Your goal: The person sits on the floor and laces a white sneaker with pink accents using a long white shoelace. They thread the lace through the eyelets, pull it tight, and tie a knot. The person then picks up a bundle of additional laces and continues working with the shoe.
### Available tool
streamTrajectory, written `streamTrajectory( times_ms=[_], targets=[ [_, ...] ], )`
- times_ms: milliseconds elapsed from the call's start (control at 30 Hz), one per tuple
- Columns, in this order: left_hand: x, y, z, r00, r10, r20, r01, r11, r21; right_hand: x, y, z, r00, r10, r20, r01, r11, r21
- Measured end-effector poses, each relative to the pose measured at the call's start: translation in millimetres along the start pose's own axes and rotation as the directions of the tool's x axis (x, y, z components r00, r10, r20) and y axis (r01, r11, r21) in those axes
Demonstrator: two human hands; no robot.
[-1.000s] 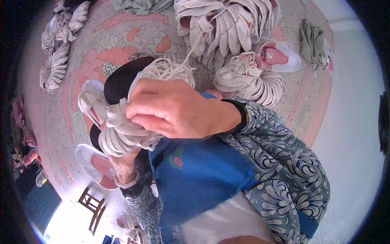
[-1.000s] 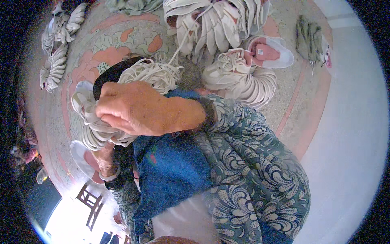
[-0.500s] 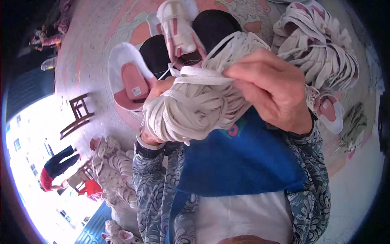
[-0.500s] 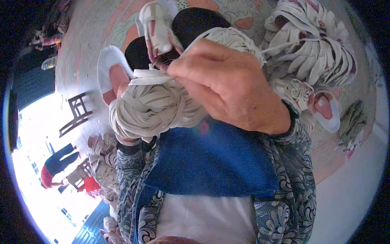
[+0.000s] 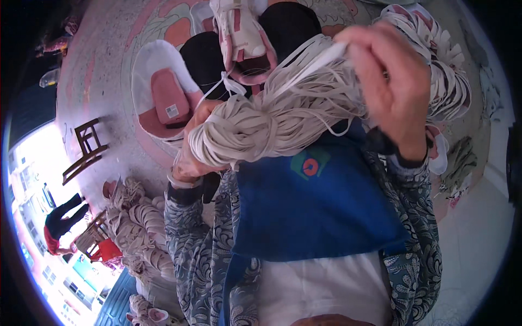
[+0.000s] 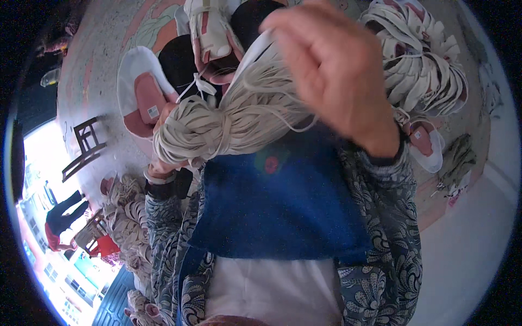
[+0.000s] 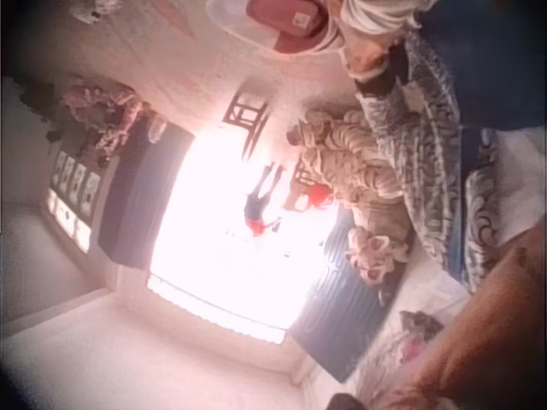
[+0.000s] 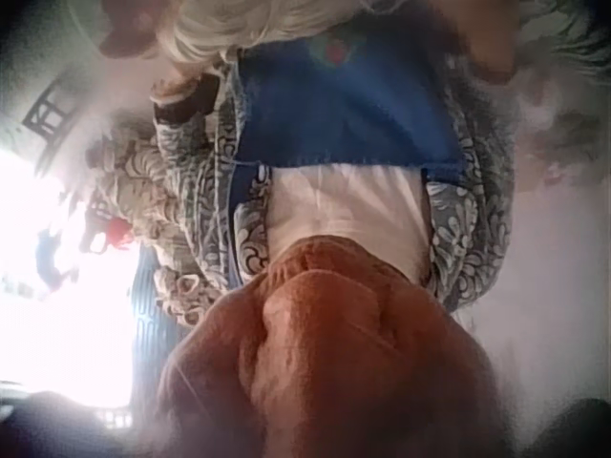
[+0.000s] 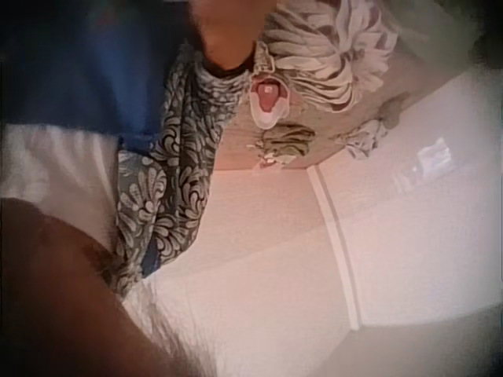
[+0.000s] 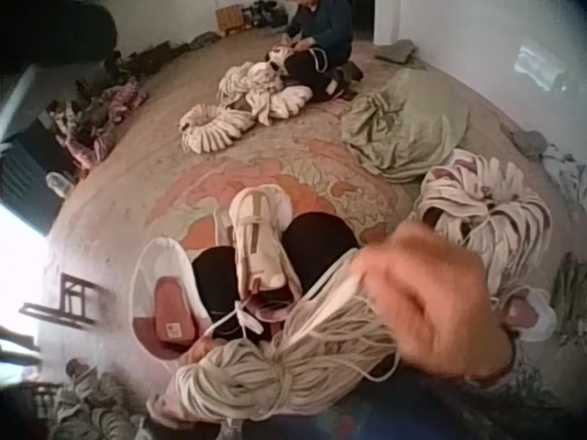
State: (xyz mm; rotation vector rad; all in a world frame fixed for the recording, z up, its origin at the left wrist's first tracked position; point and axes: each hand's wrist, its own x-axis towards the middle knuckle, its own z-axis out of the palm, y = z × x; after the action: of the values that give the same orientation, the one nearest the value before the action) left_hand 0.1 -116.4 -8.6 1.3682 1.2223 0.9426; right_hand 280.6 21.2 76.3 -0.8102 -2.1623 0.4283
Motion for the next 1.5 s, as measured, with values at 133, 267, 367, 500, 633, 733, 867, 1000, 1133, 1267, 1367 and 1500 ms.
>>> streamTrajectory(
  times_ms=[133,267,367,500,633,733,867,1000,1133,1267,1367,1500],
  targets=[
    [5,-13,7,0.997,0.026,-0.071,-0.039,0.983,-0.179,-9,40,0,0.988,0.106,0.109,-0.106,0.994,0.001],
    [-7,-35,-6,0.993,-0.106,-0.05,0.096,0.981,-0.166,-23,41,-31,0.788,0.272,0.553,-0.326,0.945,0.0],
    [-16,-50,-9,0.992,-0.09,-0.092,0.072,0.981,-0.18,-32,55,-71,0.568,0.373,0.734,-0.366,0.913,-0.181],
    [-19,-38,-7,0.982,-0.071,-0.176,0.046,0.988,-0.145,-61,108,-125,0.518,0.627,0.581,-0.588,0.755,-0.291],
    [-17,-27,-7,0.945,-0.298,-0.133,0.198,0.847,-0.493,-108,184,-167,0.727,0.599,0.335,-0.341,0.739,-0.581],
    [-7,-17,-6,0.956,-0.27,-0.111,0.209,0.899,-0.386,-61,110,-120,0.678,0.699,0.227,-0.602,0.706,-0.374],
    [5,-12,6,0.98,0.021,-0.197,0.023,0.976,0.219,-29,15,-26,0.907,0.291,0.305,-0.374,0.889,0.264],
    [11,22,12,0.979,-0.078,-0.186,0.092,0.994,0.066,-2,-30,46,0.952,-0.119,0.282,-0.032,0.878,0.477],
    [8,27,13,0.981,-0.057,-0.184,0.089,0.981,0.175,-3,-39,69,0.94,-0.147,0.309,0.003,0.906,0.424],
    [5,19,11,0.982,-0.109,-0.151,0.122,0.989,0.08,-4,-41,74,0.937,-0.141,0.321,0.018,0.935,0.355],
    [5,16,17,0.967,0.04,-0.251,-0.087,0.98,-0.179,-4,-37,77,0.935,-0.144,0.325,0.0,0.915,0.403],
    [11,30,15,0.969,0.133,-0.21,-0.193,0.934,-0.3,-4,-35,77,0.933,-0.168,0.319,-0.002,0.882,0.471]
  ],
)
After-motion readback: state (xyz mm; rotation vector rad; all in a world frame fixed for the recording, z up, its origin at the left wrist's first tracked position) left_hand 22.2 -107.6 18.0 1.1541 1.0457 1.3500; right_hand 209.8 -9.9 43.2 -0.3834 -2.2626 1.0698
